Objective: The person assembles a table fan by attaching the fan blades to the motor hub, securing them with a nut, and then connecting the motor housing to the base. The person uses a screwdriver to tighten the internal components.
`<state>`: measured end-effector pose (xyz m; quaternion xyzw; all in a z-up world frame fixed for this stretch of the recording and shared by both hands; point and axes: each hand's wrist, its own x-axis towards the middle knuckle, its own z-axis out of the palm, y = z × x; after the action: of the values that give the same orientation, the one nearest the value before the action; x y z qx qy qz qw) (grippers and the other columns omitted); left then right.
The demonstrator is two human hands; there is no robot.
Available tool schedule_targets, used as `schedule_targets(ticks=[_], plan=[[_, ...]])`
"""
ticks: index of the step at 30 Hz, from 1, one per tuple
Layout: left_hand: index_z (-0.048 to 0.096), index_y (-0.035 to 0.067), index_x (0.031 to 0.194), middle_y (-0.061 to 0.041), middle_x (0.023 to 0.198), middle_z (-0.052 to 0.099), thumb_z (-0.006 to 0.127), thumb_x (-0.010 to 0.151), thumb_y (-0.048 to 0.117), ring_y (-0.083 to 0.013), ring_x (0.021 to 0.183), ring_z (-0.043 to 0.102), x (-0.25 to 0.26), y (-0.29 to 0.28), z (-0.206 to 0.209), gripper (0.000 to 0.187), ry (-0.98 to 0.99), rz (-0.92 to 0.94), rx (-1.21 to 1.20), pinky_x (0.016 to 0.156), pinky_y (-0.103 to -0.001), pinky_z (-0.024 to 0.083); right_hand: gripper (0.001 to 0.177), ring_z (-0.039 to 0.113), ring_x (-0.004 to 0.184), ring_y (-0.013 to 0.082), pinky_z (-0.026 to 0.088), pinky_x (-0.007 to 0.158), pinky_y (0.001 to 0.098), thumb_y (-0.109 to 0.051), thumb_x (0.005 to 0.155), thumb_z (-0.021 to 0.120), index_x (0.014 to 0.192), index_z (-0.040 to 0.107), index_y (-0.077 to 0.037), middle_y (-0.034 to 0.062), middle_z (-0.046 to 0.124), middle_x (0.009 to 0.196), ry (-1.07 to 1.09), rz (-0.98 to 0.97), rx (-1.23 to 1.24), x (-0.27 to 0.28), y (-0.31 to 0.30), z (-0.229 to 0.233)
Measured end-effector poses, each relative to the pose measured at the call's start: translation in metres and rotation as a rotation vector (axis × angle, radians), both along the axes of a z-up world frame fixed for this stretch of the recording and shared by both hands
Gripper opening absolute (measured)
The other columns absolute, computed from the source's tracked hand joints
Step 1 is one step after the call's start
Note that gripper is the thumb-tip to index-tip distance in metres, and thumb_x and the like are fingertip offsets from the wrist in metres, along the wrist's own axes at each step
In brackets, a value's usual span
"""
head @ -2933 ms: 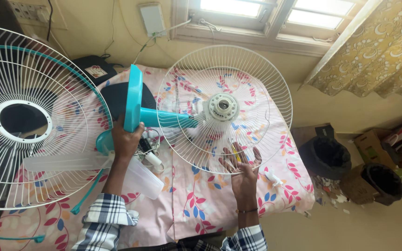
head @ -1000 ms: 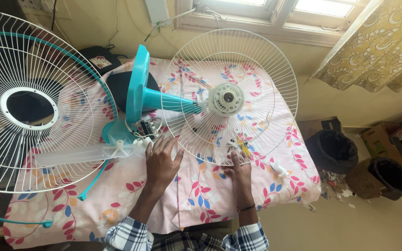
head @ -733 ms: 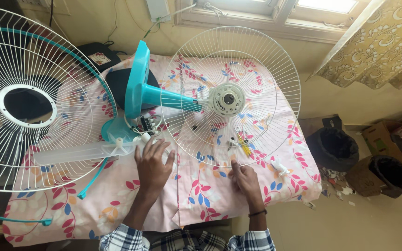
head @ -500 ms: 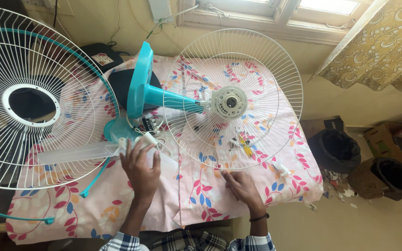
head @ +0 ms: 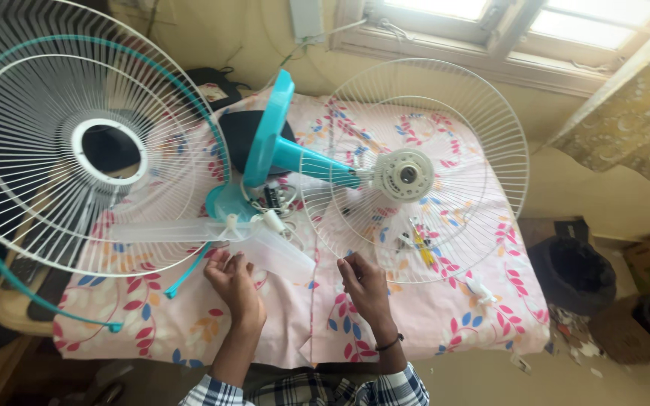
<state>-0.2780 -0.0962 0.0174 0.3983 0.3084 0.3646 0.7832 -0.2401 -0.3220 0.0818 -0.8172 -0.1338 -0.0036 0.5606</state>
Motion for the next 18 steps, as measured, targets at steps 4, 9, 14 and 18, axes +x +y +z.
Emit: schedule_targets(ticks=[4,9,14,18], plan=[[0.046,0.009,0.137,-0.005,0.139,0.049,0.064,0.095,0.014,-0.0148,0.108,0.054,0.009,0.018,0.012,0.046,0.086,-0.122,-0.072,0.082,-0.034,0.044,0.024,0.061,0.050,0.0077,0.046,0.048,0.0271,-0.024,0.098,0.067,0.090,0.071,-0.001,0.0038,0.066,0.060,-0.100,0.027,-0.043,0.000,0.028,0.006],[0.048,0.005,0.139,-0.009,0.136,0.060,0.066,0.097,0.013,-0.0163,0.121,0.059,0.033,0.044,0.008,0.047,-0.219,-0.180,0.115,0.100,-0.031,0.048,0.020,0.063,0.055,0.0144,0.049,0.052,0.0301,-0.022,0.094,0.069,0.092,0.072,-0.002,0.0057,0.071,0.071,-0.192,0.063,-0.090,-0.001,0.055,0.015],[0.060,-0.007,0.126,-0.016,0.120,0.068,0.068,0.101,0.012,-0.0223,0.108,0.064,0.049,0.060,-0.010,0.033,-0.022,-0.139,0.303,0.093,-0.037,0.050,0.021,0.067,0.090,0.0284,0.052,0.079,0.0385,-0.022,0.094,0.072,0.102,0.071,-0.003,0.0121,0.069,0.103,-0.511,0.071,-0.124,-0.003,0.068,0.025],[0.056,-0.005,0.126,-0.017,0.111,0.072,0.066,0.099,0.015,-0.0254,0.100,0.071,0.042,0.065,-0.009,0.036,0.119,-0.053,0.624,0.089,-0.037,0.053,0.042,0.063,0.111,0.0343,0.055,0.082,0.0422,-0.029,0.088,0.076,0.120,0.066,-0.004,0.0140,0.061,0.127,-0.422,0.149,-0.215,-0.008,0.075,0.029]])
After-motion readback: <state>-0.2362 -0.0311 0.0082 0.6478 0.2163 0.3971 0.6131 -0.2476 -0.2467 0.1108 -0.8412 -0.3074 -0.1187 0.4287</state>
